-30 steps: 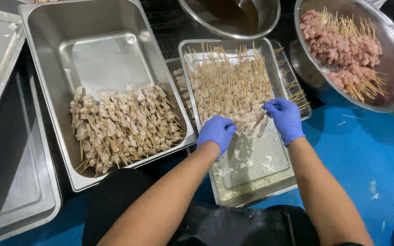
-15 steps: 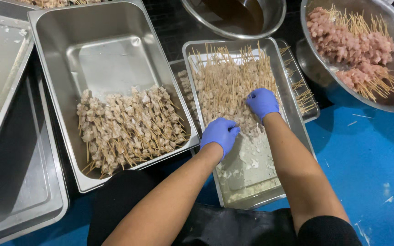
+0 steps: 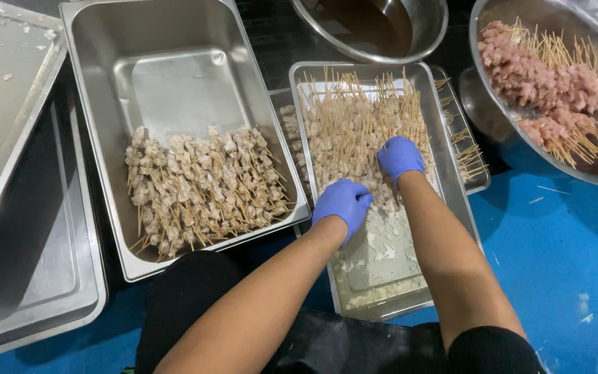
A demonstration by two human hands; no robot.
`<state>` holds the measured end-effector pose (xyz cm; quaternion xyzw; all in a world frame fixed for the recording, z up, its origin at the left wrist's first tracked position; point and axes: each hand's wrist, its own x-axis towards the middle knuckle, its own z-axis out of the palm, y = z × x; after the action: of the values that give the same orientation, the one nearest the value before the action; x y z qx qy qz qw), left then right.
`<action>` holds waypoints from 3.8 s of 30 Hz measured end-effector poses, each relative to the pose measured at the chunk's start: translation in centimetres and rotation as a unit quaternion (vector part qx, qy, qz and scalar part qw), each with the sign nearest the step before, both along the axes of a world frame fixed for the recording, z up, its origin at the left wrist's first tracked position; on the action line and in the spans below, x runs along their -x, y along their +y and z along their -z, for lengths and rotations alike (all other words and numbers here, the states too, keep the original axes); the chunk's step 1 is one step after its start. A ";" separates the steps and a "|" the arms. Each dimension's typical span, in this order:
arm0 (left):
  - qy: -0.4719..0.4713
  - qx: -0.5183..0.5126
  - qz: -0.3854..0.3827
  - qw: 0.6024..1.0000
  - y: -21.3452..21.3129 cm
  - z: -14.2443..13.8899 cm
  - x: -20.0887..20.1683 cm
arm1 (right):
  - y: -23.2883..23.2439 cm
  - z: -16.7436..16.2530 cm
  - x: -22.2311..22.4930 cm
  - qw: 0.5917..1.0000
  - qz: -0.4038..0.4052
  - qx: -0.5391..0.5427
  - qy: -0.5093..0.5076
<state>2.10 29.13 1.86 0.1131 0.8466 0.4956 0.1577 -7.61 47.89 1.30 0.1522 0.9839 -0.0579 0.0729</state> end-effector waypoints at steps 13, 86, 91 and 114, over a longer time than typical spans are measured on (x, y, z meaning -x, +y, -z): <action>-0.012 -0.005 -0.003 1.000 -0.7 -0.6 0.5 | 5.8 -1.1 -8.7 0.893 0.081 0.410 0.166; 0.048 0.351 0.060 0.933 -34.5 5.2 13.5 | -32.9 7.2 2.2 0.858 -0.401 0.300 0.116; 0.070 0.300 -0.051 0.950 -33.6 0.2 11.2 | -31.9 3.6 0.7 0.858 -0.452 0.243 0.029; -0.002 0.232 0.097 0.968 -14.9 -11.1 0.4 | -8.0 2.0 -3.4 0.984 -0.069 0.096 0.137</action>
<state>1.72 14.25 12.99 0.1537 0.9231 0.2684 0.2285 -4.17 39.94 -0.66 0.0671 0.9827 -0.1669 -0.0448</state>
